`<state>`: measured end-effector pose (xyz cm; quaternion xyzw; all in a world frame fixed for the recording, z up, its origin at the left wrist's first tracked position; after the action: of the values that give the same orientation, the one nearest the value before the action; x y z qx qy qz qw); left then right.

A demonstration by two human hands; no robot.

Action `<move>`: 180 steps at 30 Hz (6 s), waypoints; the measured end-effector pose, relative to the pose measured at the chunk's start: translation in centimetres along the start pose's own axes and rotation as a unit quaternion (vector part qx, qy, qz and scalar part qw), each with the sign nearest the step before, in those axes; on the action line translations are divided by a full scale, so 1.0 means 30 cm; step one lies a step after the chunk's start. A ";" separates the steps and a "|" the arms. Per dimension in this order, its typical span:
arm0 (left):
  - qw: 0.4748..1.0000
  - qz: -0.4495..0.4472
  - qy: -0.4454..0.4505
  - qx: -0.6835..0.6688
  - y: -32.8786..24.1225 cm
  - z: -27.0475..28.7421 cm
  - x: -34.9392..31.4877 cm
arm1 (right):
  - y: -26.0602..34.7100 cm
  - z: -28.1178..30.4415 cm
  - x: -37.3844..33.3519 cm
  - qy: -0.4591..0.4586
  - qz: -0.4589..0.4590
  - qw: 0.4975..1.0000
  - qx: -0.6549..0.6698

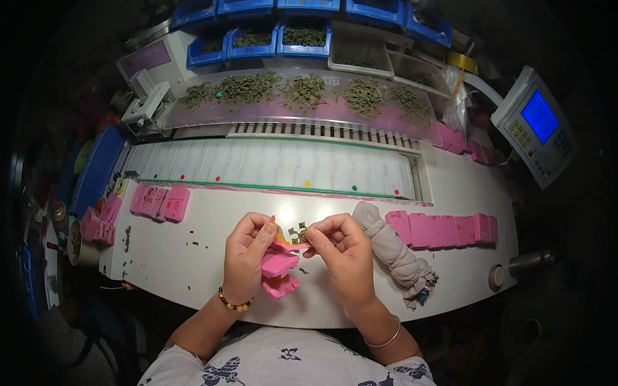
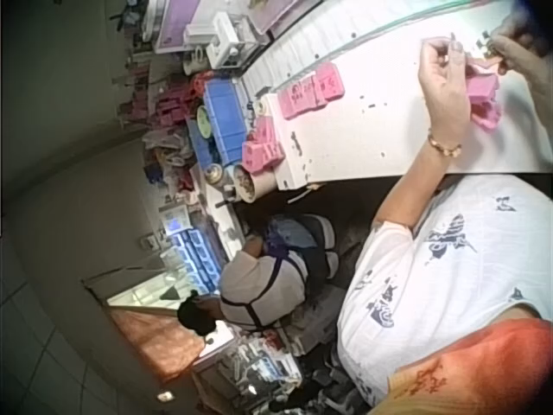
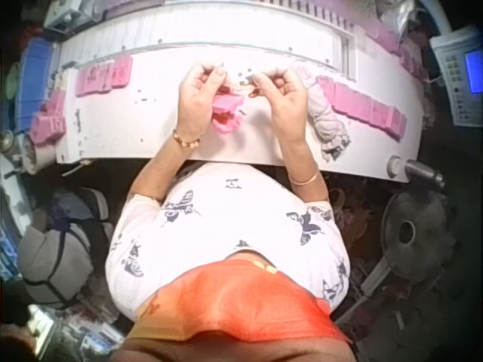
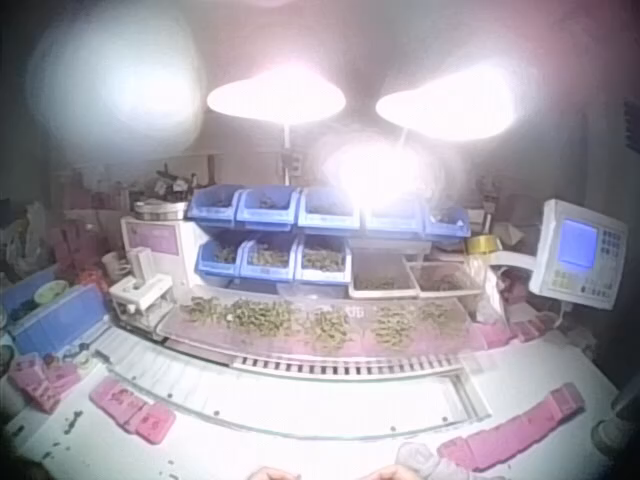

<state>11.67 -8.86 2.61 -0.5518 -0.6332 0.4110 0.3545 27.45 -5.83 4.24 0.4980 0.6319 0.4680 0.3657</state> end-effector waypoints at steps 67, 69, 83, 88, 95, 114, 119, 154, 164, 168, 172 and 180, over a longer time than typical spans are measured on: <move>0.995 -0.001 0.017 0.095 0.028 0.031 -0.046 | -0.074 0.015 0.016 0.039 -0.206 0.967 0.142; 0.997 -0.002 0.013 0.070 0.016 0.036 -0.036 | -0.070 0.026 0.013 0.067 -0.207 0.968 0.122; 0.971 -0.023 0.114 0.210 -0.011 0.062 -0.041 | -0.056 0.066 0.030 0.051 -0.143 0.987 0.059; 0.959 0.015 0.123 0.257 -0.040 0.102 -0.039 | -0.019 0.133 0.061 -0.017 -0.066 0.997 -0.040; 0.858 0.122 0.151 0.475 -0.074 0.106 -0.005 | -0.005 0.095 0.051 0.049 -0.096 0.976 -0.187; 0.949 0.085 0.131 0.275 -0.077 0.023 0.013 | 0.040 0.016 0.007 0.132 0.062 0.930 -0.339; 0.929 0.002 0.136 0.345 -0.057 0.025 0.014 | 0.058 0.009 0.002 0.159 0.118 0.885 -0.421; 0.992 0.054 0.027 0.108 -0.012 0.005 0.018 | 0.019 -0.002 0.027 0.046 0.288 0.851 -0.436; 0.987 -0.032 0.026 0.153 0.026 -0.025 -0.013 | -0.061 0.014 0.035 -0.009 0.116 0.965 -0.235; 0.991 -0.052 0.016 0.122 0.017 -0.018 -0.004 | -0.062 0.074 0.058 -0.019 -0.021 0.996 -0.079; 0.994 -0.019 0.010 0.109 -0.007 -0.012 0.000 | -0.009 0.042 0.050 0.019 0.085 0.954 -0.287; 0.957 -0.191 0.041 0.214 -0.008 -0.014 0.005 | -0.029 0.032 0.035 0.101 -0.011 0.992 -0.072</move>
<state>11.94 -8.67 3.00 -0.3483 -0.6089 0.4388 0.5617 27.83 -4.64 3.15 0.4133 0.6358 0.5563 0.3397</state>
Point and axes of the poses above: each hand's wrist, its own x-axis towards the middle knuckle, its own z-axis out of the back of the hand, y = z × x, the point moved 1 cm from there along x, towards the middle knuckle
